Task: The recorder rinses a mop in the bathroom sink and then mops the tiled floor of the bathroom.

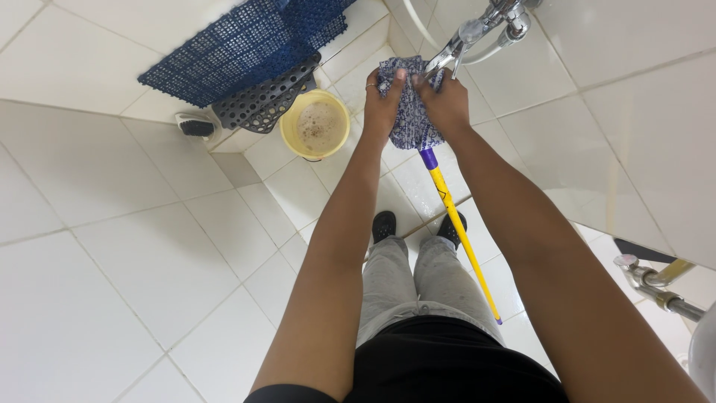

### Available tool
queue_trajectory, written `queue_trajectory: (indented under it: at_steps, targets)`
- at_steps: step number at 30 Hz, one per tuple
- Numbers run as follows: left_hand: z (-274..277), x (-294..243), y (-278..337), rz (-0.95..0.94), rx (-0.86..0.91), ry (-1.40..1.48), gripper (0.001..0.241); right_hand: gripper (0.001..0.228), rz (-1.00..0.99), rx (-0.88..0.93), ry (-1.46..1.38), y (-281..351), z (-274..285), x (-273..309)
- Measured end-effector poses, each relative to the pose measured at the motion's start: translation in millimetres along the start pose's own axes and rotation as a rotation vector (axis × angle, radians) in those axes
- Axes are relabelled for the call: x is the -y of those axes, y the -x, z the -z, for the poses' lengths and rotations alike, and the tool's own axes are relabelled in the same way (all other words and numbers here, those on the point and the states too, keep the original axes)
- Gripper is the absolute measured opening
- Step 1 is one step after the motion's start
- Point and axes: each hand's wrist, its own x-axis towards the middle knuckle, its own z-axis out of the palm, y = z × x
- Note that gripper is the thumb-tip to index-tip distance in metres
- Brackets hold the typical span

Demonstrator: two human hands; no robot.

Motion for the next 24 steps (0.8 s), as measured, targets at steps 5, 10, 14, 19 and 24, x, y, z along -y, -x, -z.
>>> queue_trajectory:
  at_steps: [5,10,14,19,24]
  targets:
    - [12,-23,10,0.133,0.06,0.033,0.119,0.05,0.067,-0.045,0.135,-6,-21,-15]
    - [13,-17,16,0.172,0.04,0.093,0.121,0.052,0.122,-0.053,0.185,2,-16,-3]
    - [12,-29,24,0.197,0.096,0.155,0.115,0.056,0.034,0.029,0.051,11,4,0]
    - [2,-14,29,0.227,0.133,0.242,0.106,0.065,0.092,0.117,-0.008,2,22,-27]
    - [-8,-15,32,0.199,0.118,0.316,0.091,0.056,0.312,0.006,-0.11,1,54,-16]
